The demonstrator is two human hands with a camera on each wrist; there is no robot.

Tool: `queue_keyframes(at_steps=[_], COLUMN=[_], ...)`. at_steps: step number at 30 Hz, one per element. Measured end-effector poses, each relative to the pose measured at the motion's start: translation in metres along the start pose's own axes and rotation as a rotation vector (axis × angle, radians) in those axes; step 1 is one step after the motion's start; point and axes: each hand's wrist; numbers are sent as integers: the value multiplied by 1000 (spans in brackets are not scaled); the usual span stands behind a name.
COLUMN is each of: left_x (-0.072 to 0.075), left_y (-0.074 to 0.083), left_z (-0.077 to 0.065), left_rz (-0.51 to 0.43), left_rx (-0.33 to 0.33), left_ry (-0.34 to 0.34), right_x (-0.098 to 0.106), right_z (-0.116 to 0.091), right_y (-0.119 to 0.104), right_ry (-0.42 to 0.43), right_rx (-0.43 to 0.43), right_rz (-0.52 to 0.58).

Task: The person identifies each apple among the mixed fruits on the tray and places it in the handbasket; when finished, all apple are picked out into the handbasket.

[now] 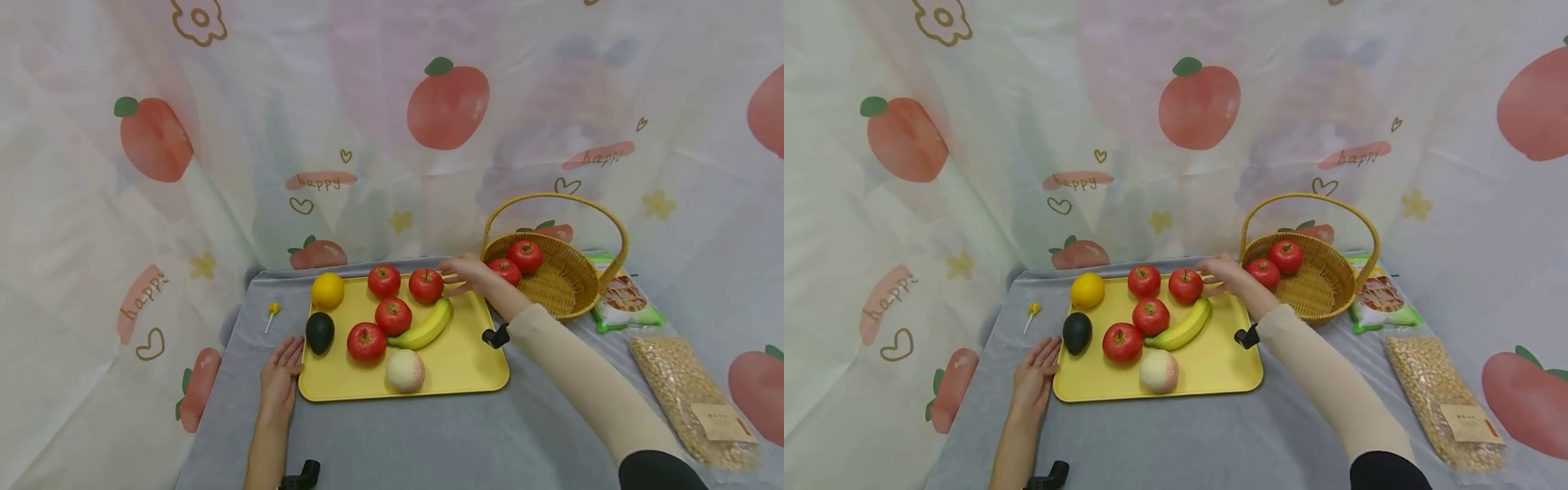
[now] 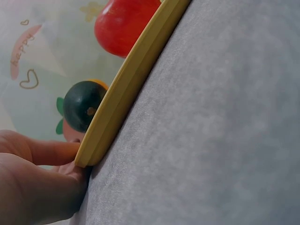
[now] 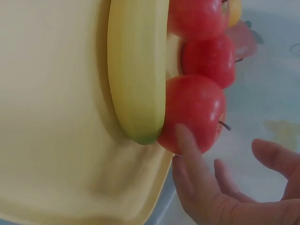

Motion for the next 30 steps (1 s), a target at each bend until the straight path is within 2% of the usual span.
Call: queue_keyframes(at_steps=[5, 9, 18, 24, 30], left_x=[-1, -2, -2, -1, -1], left_y=[1, 1, 0, 0, 0], left_z=[0, -1, -1, -1, -1], left_rz=[1, -8, -8, 1, -16], left_rx=[2, 4, -2, -8, -9], left_ry=[2, -2, 1, 5, 1], right_x=[-6, -11, -14, -15, -16], right_z=[8, 12, 18, 25, 22], right_y=[6, 12, 20, 27, 27], right_ry=[40, 69, 69, 75, 82], right_rx=[-46, -69, -87, -71, -49], right_rz=[101, 132, 104, 87, 70])
Point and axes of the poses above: each hand's wrist, its own z-axis towards the middle knuckle, its own x-axis out of the back of the hand, y = z × x, and after that the axes turned 14 degrees about x, right-handed
